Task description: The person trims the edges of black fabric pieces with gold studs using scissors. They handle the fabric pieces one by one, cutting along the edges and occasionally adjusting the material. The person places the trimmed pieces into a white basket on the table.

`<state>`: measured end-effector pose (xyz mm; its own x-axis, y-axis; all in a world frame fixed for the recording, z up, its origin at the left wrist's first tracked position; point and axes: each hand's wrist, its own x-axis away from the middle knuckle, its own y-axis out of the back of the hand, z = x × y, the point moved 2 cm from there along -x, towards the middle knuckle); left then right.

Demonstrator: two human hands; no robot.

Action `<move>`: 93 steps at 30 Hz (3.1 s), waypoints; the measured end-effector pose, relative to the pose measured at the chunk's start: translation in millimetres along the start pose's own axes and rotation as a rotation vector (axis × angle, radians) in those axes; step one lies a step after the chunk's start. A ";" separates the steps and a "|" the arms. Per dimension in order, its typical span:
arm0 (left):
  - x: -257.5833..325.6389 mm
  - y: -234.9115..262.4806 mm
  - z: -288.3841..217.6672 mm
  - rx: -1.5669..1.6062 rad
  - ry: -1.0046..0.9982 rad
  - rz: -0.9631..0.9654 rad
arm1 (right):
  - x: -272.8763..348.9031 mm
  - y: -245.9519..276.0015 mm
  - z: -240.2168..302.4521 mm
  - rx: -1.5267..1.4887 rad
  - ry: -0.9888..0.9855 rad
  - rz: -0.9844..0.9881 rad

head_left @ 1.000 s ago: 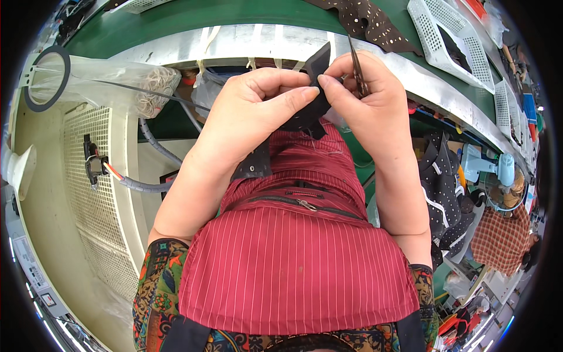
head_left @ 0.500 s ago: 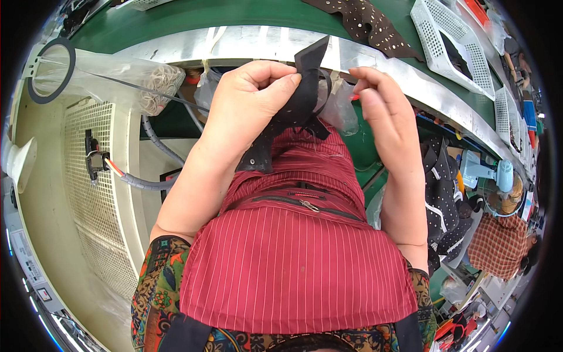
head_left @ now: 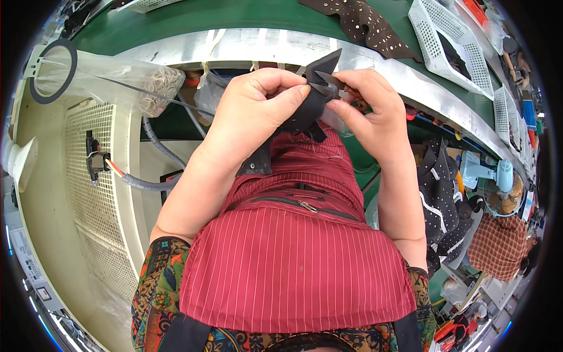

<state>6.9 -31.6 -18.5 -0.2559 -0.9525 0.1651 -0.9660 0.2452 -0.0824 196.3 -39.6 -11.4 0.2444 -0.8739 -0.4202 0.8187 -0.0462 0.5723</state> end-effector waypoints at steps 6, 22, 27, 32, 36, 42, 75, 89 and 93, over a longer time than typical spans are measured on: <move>0.3 -1.0 -1.3 -0.100 -0.063 0.001 | 11.2 -1.1 -14.9 -0.242 -0.138 -0.048; -2.7 8.4 -5.1 -0.135 -0.159 -0.138 | 15.6 -26.2 -6.2 -0.599 -0.477 0.118; -2.2 26.2 -7.0 -0.141 -0.180 -0.203 | 40.5 -4.1 -44.4 -0.345 -0.577 -0.068; -0.3 17.8 -4.4 -0.180 -0.164 -0.097 | 52.2 17.3 -53.8 0.125 -0.373 -0.167; 3.1 -2.3 -5.0 -0.322 -0.171 -0.003 | 31.0 5.3 -14.8 -0.508 -0.478 -0.101; 3.6 -8.6 -4.5 -0.467 -0.301 0.039 | 11.3 -20.5 -2.1 -0.292 -0.269 -0.117; 1.4 -58.5 -12.8 -0.791 -0.748 0.514 | 53.4 63.7 47.4 0.314 -0.052 0.122; -8.6 -18.0 40.3 -0.859 -0.494 0.479 | 95.6 95.8 33.3 0.158 -0.070 -0.131; -9.2 -24.0 35.6 -0.834 -0.503 0.496 | 102.8 105.8 30.8 0.085 -0.201 -0.105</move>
<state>33.8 -35.1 -53.0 -0.7621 -0.6323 -0.1393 -0.5304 0.4864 0.6943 292.1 -149.2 27.6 0.0453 -0.9405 -0.3369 0.7852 -0.1750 0.5940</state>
